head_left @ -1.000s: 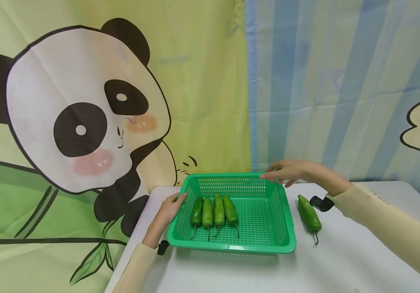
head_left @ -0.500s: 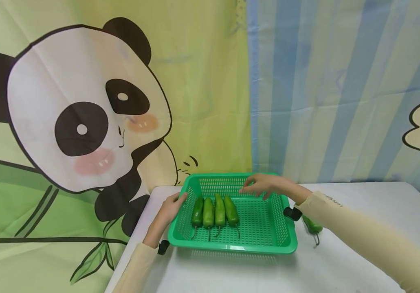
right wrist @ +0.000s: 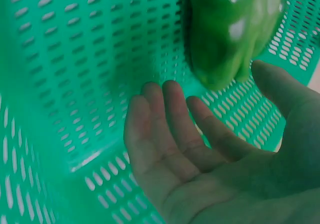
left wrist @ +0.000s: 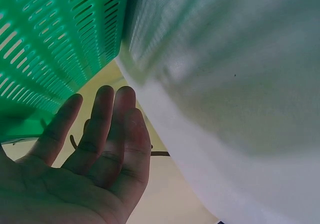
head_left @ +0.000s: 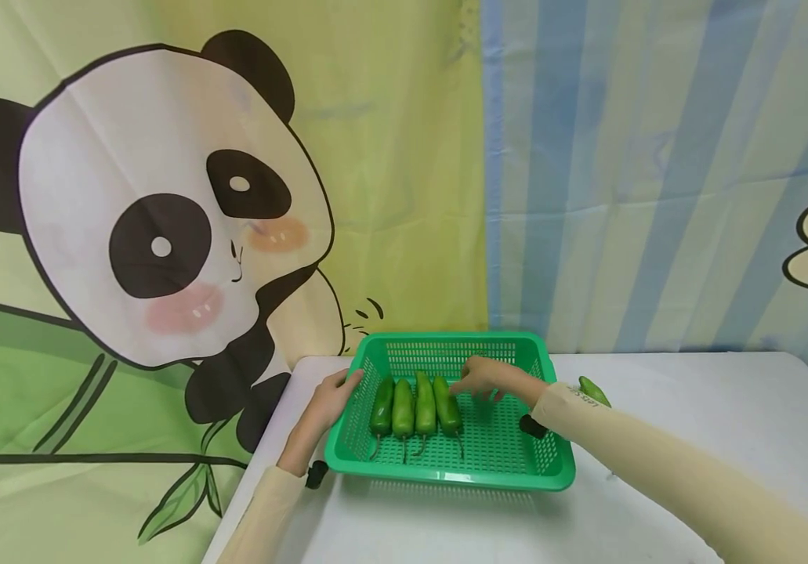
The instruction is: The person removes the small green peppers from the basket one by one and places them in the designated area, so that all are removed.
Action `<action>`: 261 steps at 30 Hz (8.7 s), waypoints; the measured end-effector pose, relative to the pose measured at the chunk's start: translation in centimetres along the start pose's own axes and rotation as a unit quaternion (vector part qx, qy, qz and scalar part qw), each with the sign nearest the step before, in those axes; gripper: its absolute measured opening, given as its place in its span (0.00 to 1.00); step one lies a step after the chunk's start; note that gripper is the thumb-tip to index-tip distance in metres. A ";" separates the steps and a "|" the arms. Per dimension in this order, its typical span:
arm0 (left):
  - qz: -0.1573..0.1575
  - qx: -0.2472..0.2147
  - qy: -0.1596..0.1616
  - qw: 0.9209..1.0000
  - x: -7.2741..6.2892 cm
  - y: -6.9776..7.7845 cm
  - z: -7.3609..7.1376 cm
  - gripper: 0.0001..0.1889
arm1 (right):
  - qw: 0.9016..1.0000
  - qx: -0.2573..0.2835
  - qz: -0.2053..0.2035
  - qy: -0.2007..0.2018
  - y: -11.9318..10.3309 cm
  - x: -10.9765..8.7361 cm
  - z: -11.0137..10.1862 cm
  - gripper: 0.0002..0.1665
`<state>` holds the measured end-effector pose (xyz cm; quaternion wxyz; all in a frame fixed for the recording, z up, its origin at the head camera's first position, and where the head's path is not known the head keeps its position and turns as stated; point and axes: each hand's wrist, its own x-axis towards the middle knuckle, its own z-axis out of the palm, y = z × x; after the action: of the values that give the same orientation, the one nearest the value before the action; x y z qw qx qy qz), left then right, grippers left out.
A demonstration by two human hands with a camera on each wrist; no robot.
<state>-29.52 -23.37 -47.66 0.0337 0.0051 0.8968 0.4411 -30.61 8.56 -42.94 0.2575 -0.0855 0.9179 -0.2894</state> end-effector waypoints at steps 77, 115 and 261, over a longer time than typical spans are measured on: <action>0.006 0.011 0.008 1.000 -0.1 0.0 0.1 0.28 | 0.970 0.239 0.034 -0.043 2.1 -2.3 -2.6 0.45; 0.013 0.008 0.013 1.000 -0.2 -0.2 0.0 0.29 | 0.953 0.292 -0.028 -0.071 3.6 -9.6 -7.4 0.42; 0.011 -0.023 0.007 1.000 -0.1 -0.2 0.1 0.28 | 0.999 0.044 -0.020 -0.008 12.0 -11.0 -14.6 0.39</action>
<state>-29.36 -23.43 -47.90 0.0230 0.0115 0.8867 0.4616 -28.98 28.90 -35.00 0.2627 -0.0948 0.9004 -0.3336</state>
